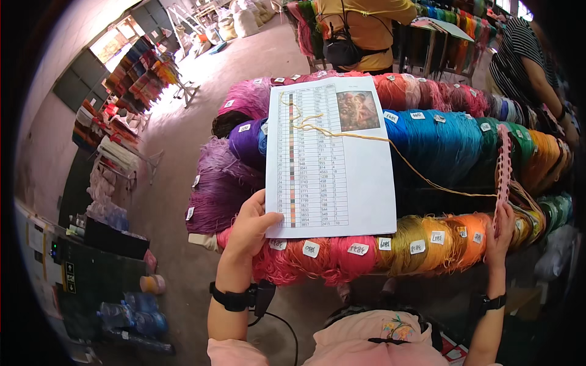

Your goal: The person selects thread from a rack by hand, referencing a chart and threading the strands through holes in a pink organizer. They repeat this process for different colors, moving between racks and flipping through the chart pages to continue the selection and threading.

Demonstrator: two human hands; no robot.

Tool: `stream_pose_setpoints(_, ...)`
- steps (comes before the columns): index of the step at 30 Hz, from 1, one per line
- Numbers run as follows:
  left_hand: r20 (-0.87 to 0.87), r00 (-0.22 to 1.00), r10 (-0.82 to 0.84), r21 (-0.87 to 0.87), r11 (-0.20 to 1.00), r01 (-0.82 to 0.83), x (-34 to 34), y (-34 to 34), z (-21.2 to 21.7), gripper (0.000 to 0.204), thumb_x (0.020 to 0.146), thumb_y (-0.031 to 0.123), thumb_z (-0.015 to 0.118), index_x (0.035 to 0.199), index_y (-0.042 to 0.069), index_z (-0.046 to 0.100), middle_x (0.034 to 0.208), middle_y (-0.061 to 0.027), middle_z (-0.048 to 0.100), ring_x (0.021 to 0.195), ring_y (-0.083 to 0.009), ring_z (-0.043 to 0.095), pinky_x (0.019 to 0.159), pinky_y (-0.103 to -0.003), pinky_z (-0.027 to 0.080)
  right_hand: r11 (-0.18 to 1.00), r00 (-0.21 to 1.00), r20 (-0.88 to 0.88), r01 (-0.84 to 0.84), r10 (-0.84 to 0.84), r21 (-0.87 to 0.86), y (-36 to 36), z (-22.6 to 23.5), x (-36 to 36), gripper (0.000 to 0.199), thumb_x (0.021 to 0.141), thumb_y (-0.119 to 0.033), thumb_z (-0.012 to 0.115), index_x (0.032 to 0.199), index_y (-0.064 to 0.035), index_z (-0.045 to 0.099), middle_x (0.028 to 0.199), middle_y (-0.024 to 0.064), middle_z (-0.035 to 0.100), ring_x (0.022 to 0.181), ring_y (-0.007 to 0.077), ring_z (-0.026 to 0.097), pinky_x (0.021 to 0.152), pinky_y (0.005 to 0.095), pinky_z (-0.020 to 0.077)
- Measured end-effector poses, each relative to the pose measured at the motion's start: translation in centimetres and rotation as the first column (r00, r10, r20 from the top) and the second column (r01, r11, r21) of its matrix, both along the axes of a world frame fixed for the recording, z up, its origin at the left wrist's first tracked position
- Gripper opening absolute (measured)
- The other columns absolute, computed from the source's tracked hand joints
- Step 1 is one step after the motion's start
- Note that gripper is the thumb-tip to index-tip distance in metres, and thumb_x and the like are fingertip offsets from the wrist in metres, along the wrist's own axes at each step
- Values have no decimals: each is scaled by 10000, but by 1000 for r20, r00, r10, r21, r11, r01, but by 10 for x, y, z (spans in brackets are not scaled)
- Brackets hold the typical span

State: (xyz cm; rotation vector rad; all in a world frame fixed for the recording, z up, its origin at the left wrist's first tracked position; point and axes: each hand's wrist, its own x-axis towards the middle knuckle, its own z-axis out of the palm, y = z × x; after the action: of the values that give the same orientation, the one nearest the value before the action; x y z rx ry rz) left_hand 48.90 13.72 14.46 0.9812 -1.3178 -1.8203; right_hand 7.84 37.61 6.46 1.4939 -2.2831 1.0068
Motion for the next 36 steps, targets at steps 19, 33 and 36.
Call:
stream_pose_setpoints(19, 95, 995, -36, -61, 997, 42, -10, 7, 3, 532, 632, -56, 613, 1109, -36, 378, 1012, -116, 526, 910, -151, 531, 788, -279, 440, 1000, 999, 39, -6, 6, -19, -1, 1, 1, 403, 748, -58, 497, 1143, -12, 432, 1188, 122, 371, 1119, 255, 353, 931, 323, 268)
stream_pose_setpoints(33, 125, 990, 59, -131, 991, -42, -9, 13, 8, 561, 699, -35, 565, 1179, -69, 277, 1024, -173, 512, 930, -189, 529, 787, -286, 438, 998, 999, 32, -19, 21, -59, -4, 2, 2, 384, 728, -51, 507, 1106, -8, 458, 1147, 134, 400, 1074, 265, 391, 903, 330, 304)
stream_pose_setpoints(36, 122, 990, 67, -116, 992, -52, -3, 18, 10, 572, 719, -37, 558, 1194, -74, 240, 1035, -191, 507, 935, -185, 530, 787, -272, 437, 998, 1000, 4, -29, 29, -57, -4, 3, 2, 381, 731, -56, 513, 1104, -9, 459, 1148, 133, 401, 1073, 267, 394, 899, 332, 309)
